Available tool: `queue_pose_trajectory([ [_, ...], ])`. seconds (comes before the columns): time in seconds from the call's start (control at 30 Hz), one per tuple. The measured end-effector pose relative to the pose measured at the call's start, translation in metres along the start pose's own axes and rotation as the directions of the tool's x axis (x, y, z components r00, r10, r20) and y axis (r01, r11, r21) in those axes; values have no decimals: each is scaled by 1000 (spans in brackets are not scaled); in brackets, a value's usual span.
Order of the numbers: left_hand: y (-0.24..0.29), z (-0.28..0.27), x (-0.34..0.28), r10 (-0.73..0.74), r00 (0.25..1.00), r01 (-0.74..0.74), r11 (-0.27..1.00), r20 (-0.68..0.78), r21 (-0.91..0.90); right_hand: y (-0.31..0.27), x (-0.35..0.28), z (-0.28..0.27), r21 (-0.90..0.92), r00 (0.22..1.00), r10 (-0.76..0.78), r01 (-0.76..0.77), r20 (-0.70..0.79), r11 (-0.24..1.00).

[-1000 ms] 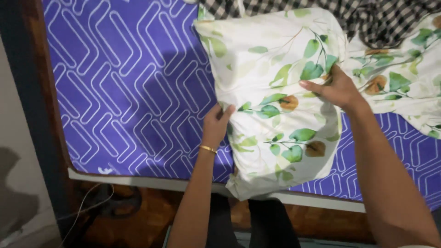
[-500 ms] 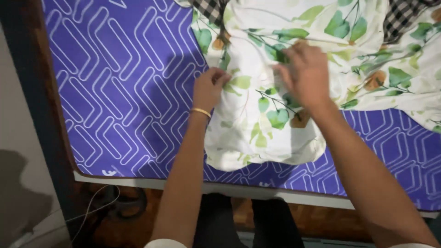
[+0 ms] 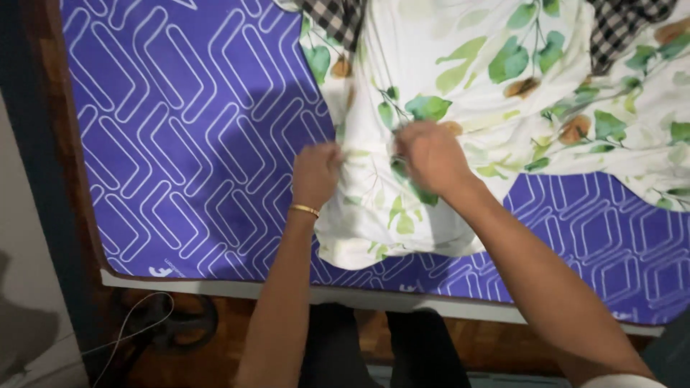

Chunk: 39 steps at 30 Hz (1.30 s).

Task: Fold and roll linens on a bed.

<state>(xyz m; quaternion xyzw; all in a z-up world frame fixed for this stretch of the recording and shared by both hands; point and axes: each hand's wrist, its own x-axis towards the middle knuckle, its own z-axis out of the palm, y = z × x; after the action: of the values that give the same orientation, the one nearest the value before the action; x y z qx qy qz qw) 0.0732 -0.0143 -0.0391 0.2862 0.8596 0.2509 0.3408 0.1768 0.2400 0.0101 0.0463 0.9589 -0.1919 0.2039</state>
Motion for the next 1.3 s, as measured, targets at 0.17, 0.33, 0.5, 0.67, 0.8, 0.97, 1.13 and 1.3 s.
queue_pose_trajectory([
  [0.17, -6, -14, -16, -89, 976, 76, 995, 201, 70, 12, -6, 30, -133, 991, 55, -38, 125, 990],
  [0.33, -6, -8, -19, -138, 961, 151, 988, 239, -38, 1, -2, -30, 460, 979, 125, -187, 163, 868],
  [0.5, 11, -12, -3, -292, 956, 273, 848, 29, -455, 19, 6, -23, 388, 973, 187, -121, -137, 914],
  [0.67, -9, 22, 13, -368, 913, 398, 719, 173, -570, 10, 23, -16, 235, 897, 227, -144, -379, 961],
  [0.8, 15, 11, 13, -308, 948, 285, 731, 73, -620, -9, 32, -30, 242, 837, 410, -340, -364, 909],
  [0.97, 132, -107, 0, -228, 970, 93, 673, -86, -734, -1, -2, -90, 521, 800, 399, -129, -448, 844],
  [1.13, 246, -167, -31, 34, 997, -64, 902, -76, -428, 8, -35, -115, 873, 874, 365, 125, -322, 471],
  [1.3, 238, -119, -47, 47, 992, -95, 895, -118, -436, -7, -64, -127, 910, 805, 558, -58, -201, 411],
])
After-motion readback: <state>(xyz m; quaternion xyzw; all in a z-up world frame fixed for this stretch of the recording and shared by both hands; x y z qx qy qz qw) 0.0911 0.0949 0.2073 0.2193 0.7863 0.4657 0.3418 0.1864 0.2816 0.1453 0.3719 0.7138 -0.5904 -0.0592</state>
